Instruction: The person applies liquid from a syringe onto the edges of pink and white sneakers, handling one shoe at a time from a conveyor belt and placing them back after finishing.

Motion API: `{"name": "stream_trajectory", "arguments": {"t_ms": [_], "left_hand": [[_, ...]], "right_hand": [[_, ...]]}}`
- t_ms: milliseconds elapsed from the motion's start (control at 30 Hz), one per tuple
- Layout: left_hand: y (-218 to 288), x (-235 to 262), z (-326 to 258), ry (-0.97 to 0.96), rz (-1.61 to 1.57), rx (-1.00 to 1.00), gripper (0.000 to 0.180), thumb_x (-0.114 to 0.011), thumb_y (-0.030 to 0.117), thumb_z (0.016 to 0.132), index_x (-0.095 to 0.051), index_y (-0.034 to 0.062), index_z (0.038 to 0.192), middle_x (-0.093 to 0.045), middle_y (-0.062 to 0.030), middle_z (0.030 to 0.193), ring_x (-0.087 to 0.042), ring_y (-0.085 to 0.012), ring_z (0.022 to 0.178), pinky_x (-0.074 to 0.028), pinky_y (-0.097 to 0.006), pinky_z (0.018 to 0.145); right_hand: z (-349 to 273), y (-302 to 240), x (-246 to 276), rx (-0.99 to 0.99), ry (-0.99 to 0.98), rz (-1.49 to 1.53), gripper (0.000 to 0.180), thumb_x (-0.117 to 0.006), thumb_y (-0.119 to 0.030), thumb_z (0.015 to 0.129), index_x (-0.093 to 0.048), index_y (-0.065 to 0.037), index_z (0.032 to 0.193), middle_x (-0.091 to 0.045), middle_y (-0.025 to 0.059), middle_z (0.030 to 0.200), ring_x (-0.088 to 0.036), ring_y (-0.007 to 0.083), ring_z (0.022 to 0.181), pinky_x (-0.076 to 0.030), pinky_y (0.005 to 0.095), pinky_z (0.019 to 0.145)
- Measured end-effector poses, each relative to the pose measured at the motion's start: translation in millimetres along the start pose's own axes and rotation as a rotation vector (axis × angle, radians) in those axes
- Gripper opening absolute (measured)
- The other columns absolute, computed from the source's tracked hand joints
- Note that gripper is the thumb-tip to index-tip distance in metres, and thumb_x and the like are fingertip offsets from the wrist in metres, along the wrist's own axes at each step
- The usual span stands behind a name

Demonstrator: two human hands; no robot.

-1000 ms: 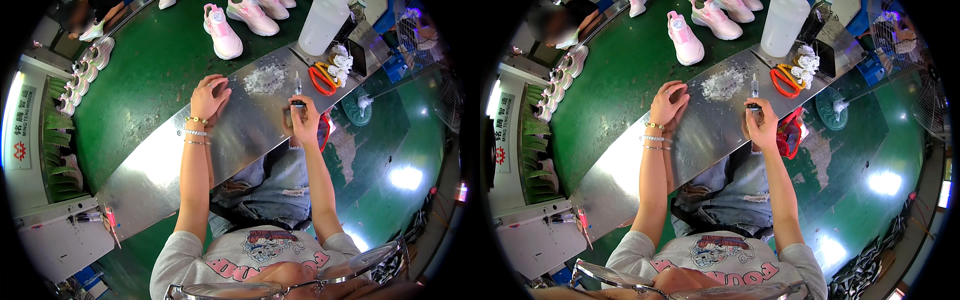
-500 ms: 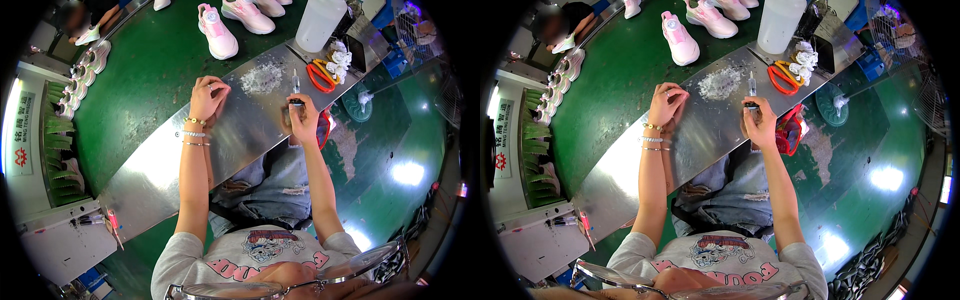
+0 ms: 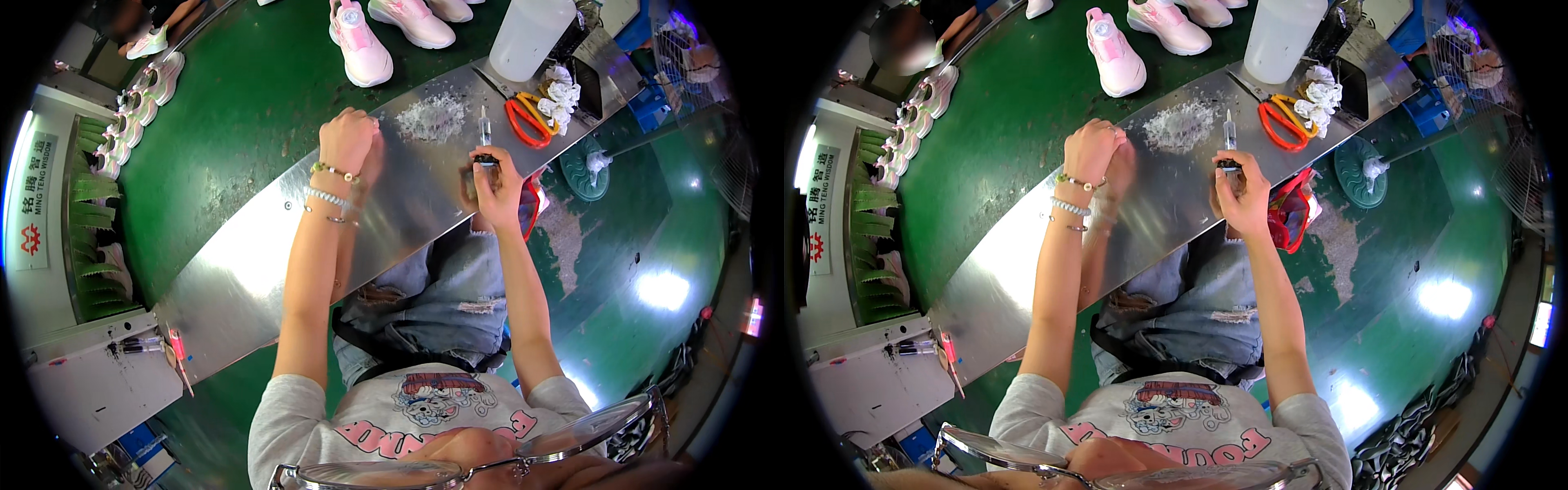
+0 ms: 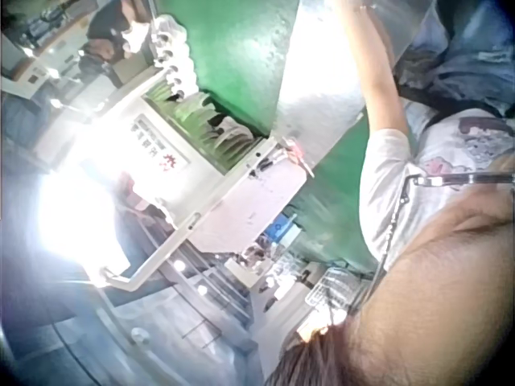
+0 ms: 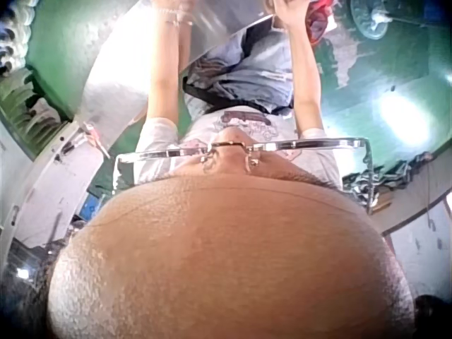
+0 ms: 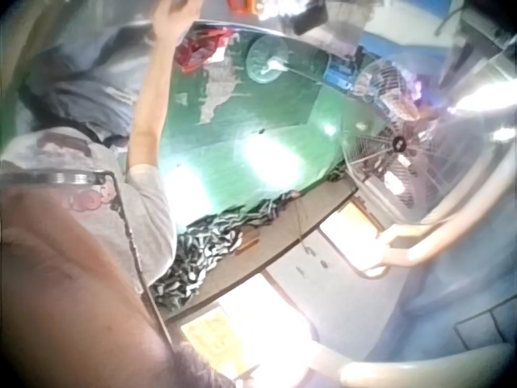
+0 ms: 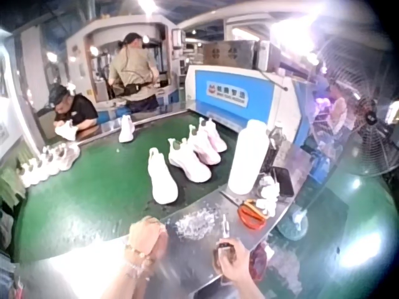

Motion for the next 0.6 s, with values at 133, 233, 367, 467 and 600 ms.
{"name": "stream_trajectory", "arguments": {"t_ms": [133, 233, 367, 467, 600], "left_hand": [[-10, -18, 13, 0.019, 0.101, -0.143, 0.010, -0.060, 0.023, 0.079, -0.065, 0.0152, 0.074, -0.060, 0.0002, 0.076, -0.061, -0.0194, 0.080, -0.052, -0.035, 0.061], [-16, -22, 18, -0.027, 0.124, -0.194, 0.010, -0.060, 0.023, 0.079, -0.065, 0.0170, 0.074, -0.061, 0.0007, 0.077, -0.061, -0.0190, 0.079, -0.052, -0.035, 0.062], [-28, -33, 24, -0.033, 0.089, -0.109, 0.010, -0.060, 0.024, 0.079, -0.066, 0.0184, 0.075, -0.061, 0.0011, 0.079, -0.061, -0.0189, 0.080, -0.052, -0.035, 0.062], [-28, -29, 22, -0.034, 0.032, -0.107, 0.009, -0.061, 0.026, 0.079, -0.066, 0.0188, 0.076, -0.061, 0.0011, 0.078, -0.061, -0.0191, 0.080, -0.051, -0.035, 0.063], [-22, -10, 18, -0.217, -0.074, -0.128, 0.008, -0.063, 0.027, 0.077, -0.067, 0.0195, 0.077, -0.060, 0.0014, 0.078, -0.060, -0.0196, 0.079, -0.051, -0.036, 0.063]], "right_hand": [[-1, 5, 1, -0.021, 0.013, 0.037, 0.023, -0.058, 0.002, 0.081, -0.057, -0.002, 0.104, -0.064, 0.0077, 0.093, -0.061, 0.0146, 0.085, -0.046, 0.0263, 0.078], [-2, 6, 3, -0.027, 0.030, 0.065, 0.023, -0.058, 0.001, 0.081, -0.057, -0.002, 0.104, -0.064, 0.0077, 0.092, -0.061, 0.0155, 0.083, -0.046, 0.0268, 0.078], [0, 5, 1, 0.006, 0.020, 0.051, 0.023, -0.059, 0.001, 0.081, -0.057, -0.003, 0.103, -0.064, 0.0077, 0.092, -0.061, 0.0159, 0.081, -0.047, 0.0270, 0.075], [-1, 1, 4, -0.005, 0.015, 0.056, 0.023, -0.059, 0.001, 0.080, -0.058, -0.003, 0.103, -0.064, 0.0075, 0.092, -0.061, 0.0155, 0.080, -0.047, 0.0269, 0.074], [-1, 2, 5, 0.019, 0.016, 0.023, 0.024, -0.059, 0.002, 0.080, -0.058, -0.003, 0.103, -0.064, 0.0071, 0.091, -0.060, 0.0147, 0.078, -0.047, 0.0265, 0.073]]}}
Point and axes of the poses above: each hand's wrist, its own z-axis towards the middle knuckle, its own x-axis out of the back of the hand, y = z × x, the point moved 3 cm from there along z, towards the middle knuckle
